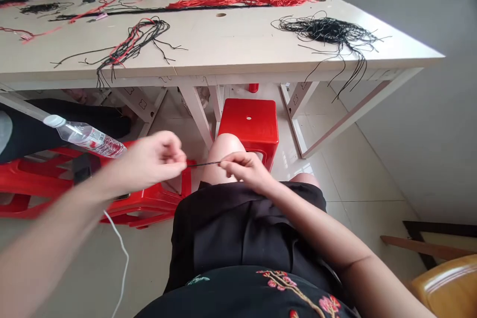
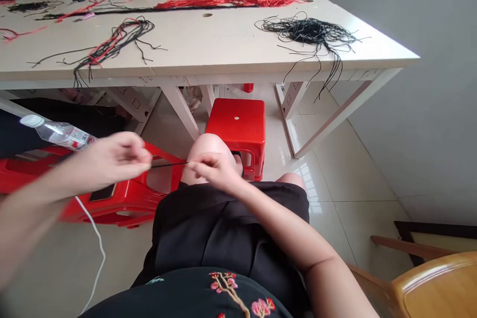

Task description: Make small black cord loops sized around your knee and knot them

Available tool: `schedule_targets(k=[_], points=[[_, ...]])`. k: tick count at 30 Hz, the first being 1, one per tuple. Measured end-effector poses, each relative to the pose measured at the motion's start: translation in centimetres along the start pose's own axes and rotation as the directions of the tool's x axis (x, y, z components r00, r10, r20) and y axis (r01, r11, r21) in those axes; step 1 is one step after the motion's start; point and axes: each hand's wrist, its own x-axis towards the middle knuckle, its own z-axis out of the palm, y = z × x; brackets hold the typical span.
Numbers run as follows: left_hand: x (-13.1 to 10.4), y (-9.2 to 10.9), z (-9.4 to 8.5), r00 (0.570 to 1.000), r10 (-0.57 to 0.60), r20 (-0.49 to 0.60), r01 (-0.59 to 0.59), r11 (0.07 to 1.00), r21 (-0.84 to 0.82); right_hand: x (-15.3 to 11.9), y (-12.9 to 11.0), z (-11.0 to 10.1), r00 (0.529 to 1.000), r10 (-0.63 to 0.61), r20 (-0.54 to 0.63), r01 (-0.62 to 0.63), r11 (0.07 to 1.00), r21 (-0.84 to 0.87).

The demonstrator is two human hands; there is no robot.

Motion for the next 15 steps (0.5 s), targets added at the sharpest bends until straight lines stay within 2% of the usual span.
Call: schedule_targets(k=[1,2,3,5,7,9,11,13,15], points=[[2.2,-0.7,2.5,0.994,0.012,0.11,-0.026,0.991,0.131,0.2,1.3,-1.9,0.996,0.071,-0.046,-0.074,0.994,-0.078],[4.0,-1.5,4.8,0.987,0.009,0.159,-0.036,0.984,0.173,0.5,2.6,-3.7,0.986,0.128,-0.103,-0.143,0.977,-0.158],[5.5,-2.4,6.6,0.988,0.005,0.151,-0.03,0.985,0.169,0.8,3.8,-5.4,0.973,0.143,-0.179,-0.186,0.95,-0.252],[7.1,-4.1,9.2,0.992,-0.014,0.123,0.001,0.994,0.108,1.3,5.8,-7.7,0.946,0.125,-0.3,-0.226,0.917,-0.328],[7.4,-5.2,10.5,0.996,-0.048,0.079,0.044,0.998,0.053,1.5,7.1,-8.2,0.903,0.048,-0.427,-0.23,0.894,-0.384],[7.1,-5.5,11.0,0.996,-0.077,0.038,0.076,0.997,0.025,1.0,7.9,-6.9,0.868,-0.041,-0.494,-0.203,0.879,-0.431],[6.7,-5.3,11.2,0.996,-0.089,0.004,0.089,0.996,0.015,-0.2,8.3,-4.4,0.901,-0.094,-0.423,-0.129,0.874,-0.468],[6.3,-5.0,11.4,0.995,-0.098,-0.012,0.098,0.995,-0.001,-1.8,8.4,-1.8,0.979,-0.084,-0.188,-0.019,0.872,-0.489],[6.0,-5.0,11.7,0.993,-0.115,-0.019,0.115,0.993,-0.019,-3.2,8.4,0.0,1.0,-0.016,0.011,0.019,0.868,-0.496]])
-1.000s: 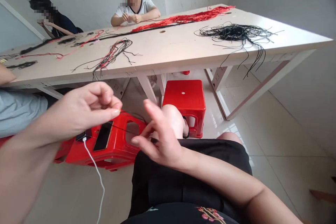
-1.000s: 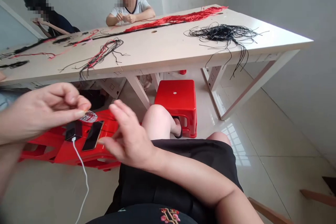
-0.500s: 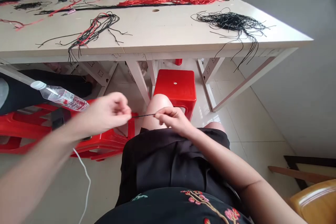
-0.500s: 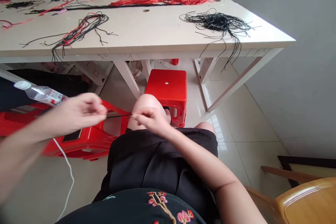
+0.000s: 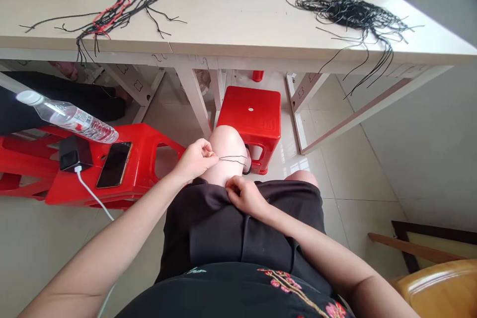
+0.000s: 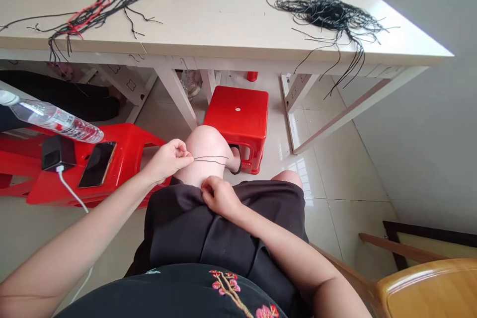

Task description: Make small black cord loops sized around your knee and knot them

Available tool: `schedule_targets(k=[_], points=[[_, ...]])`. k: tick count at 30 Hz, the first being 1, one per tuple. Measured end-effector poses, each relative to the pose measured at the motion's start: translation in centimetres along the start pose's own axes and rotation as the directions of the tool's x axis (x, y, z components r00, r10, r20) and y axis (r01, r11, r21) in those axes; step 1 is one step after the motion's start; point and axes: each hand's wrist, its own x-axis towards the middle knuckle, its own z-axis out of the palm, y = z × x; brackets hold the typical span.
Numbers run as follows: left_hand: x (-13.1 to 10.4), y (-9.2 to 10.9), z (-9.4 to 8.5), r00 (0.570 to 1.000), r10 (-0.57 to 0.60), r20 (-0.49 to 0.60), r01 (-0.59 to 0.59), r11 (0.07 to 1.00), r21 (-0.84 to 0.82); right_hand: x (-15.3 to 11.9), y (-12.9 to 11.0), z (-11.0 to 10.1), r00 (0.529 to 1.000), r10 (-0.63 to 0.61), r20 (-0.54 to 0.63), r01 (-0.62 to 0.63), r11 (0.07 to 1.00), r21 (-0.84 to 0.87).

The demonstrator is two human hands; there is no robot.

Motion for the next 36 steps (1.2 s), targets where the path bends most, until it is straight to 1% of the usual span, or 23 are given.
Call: schedule_targets(k=[1,2,3,5,6,7,9,11,14,17,19,22,24,27,29,30,33,36], points=[[-0.1,-0.1,0.1,1.0,-0.009,-0.005,0.009,1.0,-0.009,-0.4,-0.3,0.4,0.999,-0.008,0.04,0.009,1.0,-0.018],[-0.2,-0.2,0.3,1.0,-0.015,-0.013,0.015,1.0,-0.016,-0.6,-0.4,0.7,0.999,-0.022,0.024,0.024,0.998,-0.052],[-0.2,-0.4,0.4,0.999,-0.019,-0.025,0.019,1.0,-0.019,-0.5,-0.4,0.8,0.998,-0.052,-0.031,0.048,0.994,-0.099],[-0.2,-0.6,0.6,0.999,-0.018,-0.048,0.017,1.0,-0.022,0.1,0.0,1.0,0.975,-0.15,-0.163,0.112,0.969,-0.218],[-0.1,-0.7,0.6,0.998,-0.016,-0.055,0.015,1.0,-0.024,0.5,0.2,1.2,0.961,-0.2,-0.191,0.144,0.951,-0.273],[0.0,-0.7,0.6,0.998,-0.015,-0.059,0.014,1.0,-0.024,0.9,0.5,1.4,0.955,-0.236,-0.181,0.17,0.933,-0.317],[0.1,-0.9,0.6,0.998,-0.019,-0.067,0.017,0.999,-0.027,1.4,1.1,2.0,0.958,-0.256,-0.133,0.19,0.907,-0.377],[0.3,-1.0,0.5,0.997,-0.031,-0.074,0.029,0.999,-0.027,1.4,1.3,2.5,0.96,-0.239,-0.145,0.156,0.887,-0.435],[0.3,-1.2,0.4,0.995,-0.051,-0.08,0.05,0.999,-0.022,1.1,1.1,2.7,0.945,-0.223,-0.24,0.076,0.863,-0.5],[0.1,-1.2,0.4,0.995,-0.059,-0.075,0.057,0.998,-0.026,0.9,0.7,2.3,0.929,-0.2,-0.312,0.027,0.875,-0.483],[0.0,-1.2,0.5,0.995,-0.056,-0.078,0.054,0.998,-0.033,1.0,0.6,2.0,0.928,-0.183,-0.324,0.025,0.9,-0.436],[-0.2,-1.2,0.5,0.994,-0.051,-0.093,0.047,0.998,-0.047,1.0,0.8,1.8,0.938,-0.171,-0.301,0.048,0.926,-0.375],[-0.2,-1.2,0.5,0.994,-0.056,-0.097,0.051,0.997,-0.05,0.9,0.9,1.9,0.938,-0.152,-0.31,0.027,0.927,-0.374],[-0.4,-1.2,0.4,0.994,-0.066,-0.088,0.062,0.997,-0.044,0.8,0.5,2.2,0.919,-0.166,-0.358,-0.005,0.902,-0.431],[-0.5,-1.2,0.5,0.995,-0.063,-0.083,0.06,0.997,-0.04,1.1,-0.1,2.6,0.919,-0.2,-0.339,0.018,0.881,-0.473],[-0.6,-1.2,0.5,0.995,-0.061,-0.081,0.058,0.998,-0.038,1.4,-0.4,2.9,0.93,-0.201,-0.308,0.03,0.876,-0.481],[-0.6,-1.3,0.7,0.994,-0.046,-0.102,0.046,0.999,-0.011,2.5,-0.9,3.8,0.969,-0.124,-0.215,0.013,0.889,-0.457],[-0.1,-1.2,0.8,0.988,-0.002,-0.153,0.008,0.999,0.035,3.7,-0.8,4.2,0.977,-0.062,-0.202,-0.035,0.895,-0.444]])
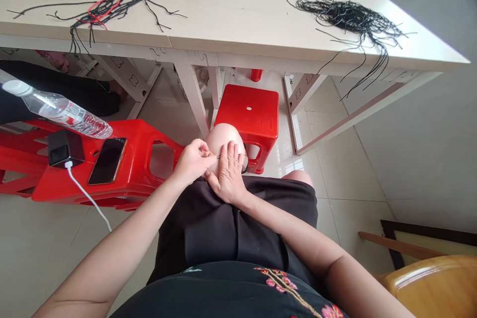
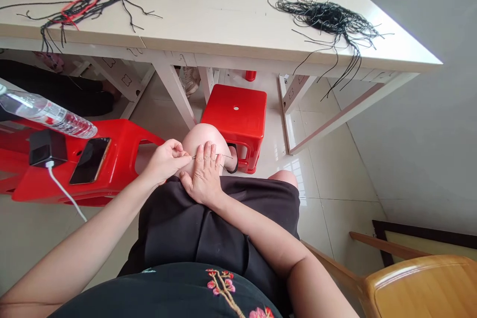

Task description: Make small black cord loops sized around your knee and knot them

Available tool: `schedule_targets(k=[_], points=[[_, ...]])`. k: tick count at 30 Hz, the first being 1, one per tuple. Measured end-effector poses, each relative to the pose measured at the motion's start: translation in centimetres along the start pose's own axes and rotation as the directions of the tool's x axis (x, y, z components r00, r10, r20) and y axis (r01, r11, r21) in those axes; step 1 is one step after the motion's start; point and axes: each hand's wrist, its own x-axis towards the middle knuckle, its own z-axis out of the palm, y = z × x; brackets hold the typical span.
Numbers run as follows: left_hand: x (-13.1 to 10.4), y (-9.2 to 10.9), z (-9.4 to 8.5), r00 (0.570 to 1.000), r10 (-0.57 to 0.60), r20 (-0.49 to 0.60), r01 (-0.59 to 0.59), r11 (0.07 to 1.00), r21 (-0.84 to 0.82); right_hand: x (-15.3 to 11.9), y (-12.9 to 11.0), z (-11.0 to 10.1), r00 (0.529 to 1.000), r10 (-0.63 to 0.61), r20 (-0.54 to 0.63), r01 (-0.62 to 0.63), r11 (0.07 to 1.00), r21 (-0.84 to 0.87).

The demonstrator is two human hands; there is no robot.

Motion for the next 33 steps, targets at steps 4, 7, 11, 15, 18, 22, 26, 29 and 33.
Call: schedule_targets(k=[4,7,11,15,18,22,26,29,33], points=[[1.0,0.6,0.2,0.999,0.048,-0.02,-0.049,0.998,-0.034,1.5,0.9,0.1,0.999,0.011,-0.04,-0.012,0.999,-0.033],[1.3,1.3,0.3,0.998,0.061,-0.016,-0.061,0.997,-0.051,2.6,1.6,-0.3,0.999,0.002,-0.038,-0.003,0.999,-0.032],[1.5,2.1,0.1,0.998,0.057,0.034,-0.056,0.998,-0.026,4.0,2.2,-1.3,0.999,0.031,0.027,-0.032,0.999,0.025],[1.9,2.4,0.0,0.996,0.082,0.034,-0.082,0.997,0.007,5.0,2.3,-2.1,0.996,0.037,0.076,-0.044,0.995,0.09],[2.2,2.4,0.1,0.995,0.08,0.052,-0.08,0.997,-0.005,5.8,2.2,-2.6,0.994,0.081,0.07,-0.09,0.986,0.139],[2.8,2.0,0.3,0.994,0.106,0.035,-0.107,0.994,0.026,7.3,1.6,-3.2,0.984,0.174,0.026,-0.176,0.971,0.16],[3.3,1.7,0.3,0.993,0.115,-0.01,-0.114,0.993,0.042,8.4,0.9,-3.6,0.976,0.215,0.012,-0.215,0.965,0.149],[3.4,1.9,0.4,0.994,0.111,-0.018,-0.11,0.994,0.024,9.5,0.9,-4.0,0.968,0.251,0.009,-0.249,0.955,0.162],[3.9,2.3,0.4,0.993,0.112,-0.042,-0.111,0.994,0.01,11.6,1.2,-4.6,0.953,0.297,0.064,-0.304,0.938,0.164]])
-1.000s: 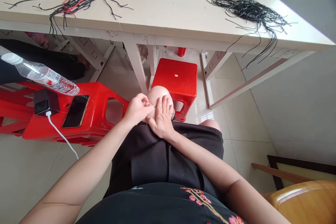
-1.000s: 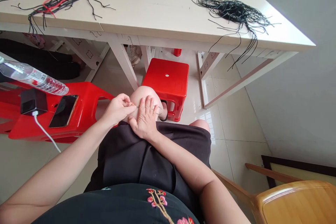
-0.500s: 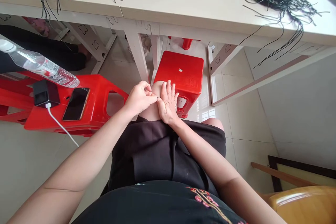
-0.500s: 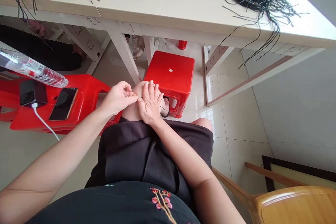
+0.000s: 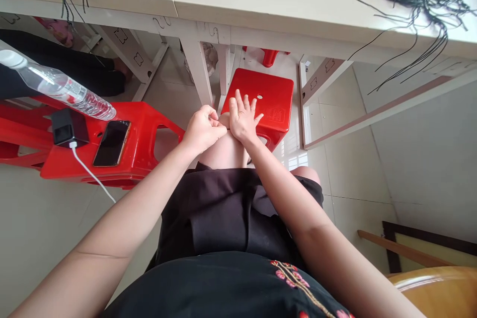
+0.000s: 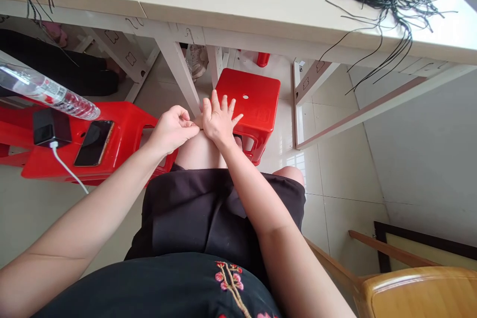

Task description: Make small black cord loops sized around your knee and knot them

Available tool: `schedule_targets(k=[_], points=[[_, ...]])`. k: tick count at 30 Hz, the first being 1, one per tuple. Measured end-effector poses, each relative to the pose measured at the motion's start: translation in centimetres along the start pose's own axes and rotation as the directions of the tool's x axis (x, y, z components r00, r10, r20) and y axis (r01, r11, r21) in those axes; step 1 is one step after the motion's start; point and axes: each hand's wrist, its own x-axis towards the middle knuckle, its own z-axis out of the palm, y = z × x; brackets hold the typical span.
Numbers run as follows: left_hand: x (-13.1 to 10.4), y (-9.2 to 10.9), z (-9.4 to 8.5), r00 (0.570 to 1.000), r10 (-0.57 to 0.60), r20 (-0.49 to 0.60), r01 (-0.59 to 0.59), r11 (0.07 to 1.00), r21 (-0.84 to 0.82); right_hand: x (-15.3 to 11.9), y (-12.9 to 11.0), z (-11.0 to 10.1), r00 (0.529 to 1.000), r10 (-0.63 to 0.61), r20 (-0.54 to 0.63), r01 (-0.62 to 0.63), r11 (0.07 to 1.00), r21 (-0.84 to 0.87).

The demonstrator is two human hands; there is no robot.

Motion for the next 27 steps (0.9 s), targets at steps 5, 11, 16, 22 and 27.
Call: schedule_targets(k=[5,11,16,22,27], points=[[0.9,0.1,-0.3,0.998,-0.065,-0.014,0.065,0.998,0.013,2.0,-0.8,-0.3,0.995,0.051,0.086,-0.047,0.998,-0.041],[0.9,-0.7,-0.3,0.999,-0.05,0.01,0.05,0.999,-0.005,2.7,-0.9,-0.2,0.992,0.085,0.093,-0.081,0.995,-0.052],[0.9,-1.4,-0.2,1.0,0.007,-0.006,-0.007,1.0,-0.009,2.4,-0.7,-0.2,0.993,0.086,0.075,-0.084,0.996,-0.039],[0.4,-0.8,-0.6,1.0,0.006,0.014,-0.006,0.999,0.043,2.2,-0.8,-0.1,0.995,0.078,0.065,-0.076,0.997,-0.03],[0.1,-0.4,-0.9,0.999,0.0,0.036,-0.001,0.999,0.034,2.2,-0.8,0.0,0.997,0.065,0.05,-0.064,0.998,-0.019]])
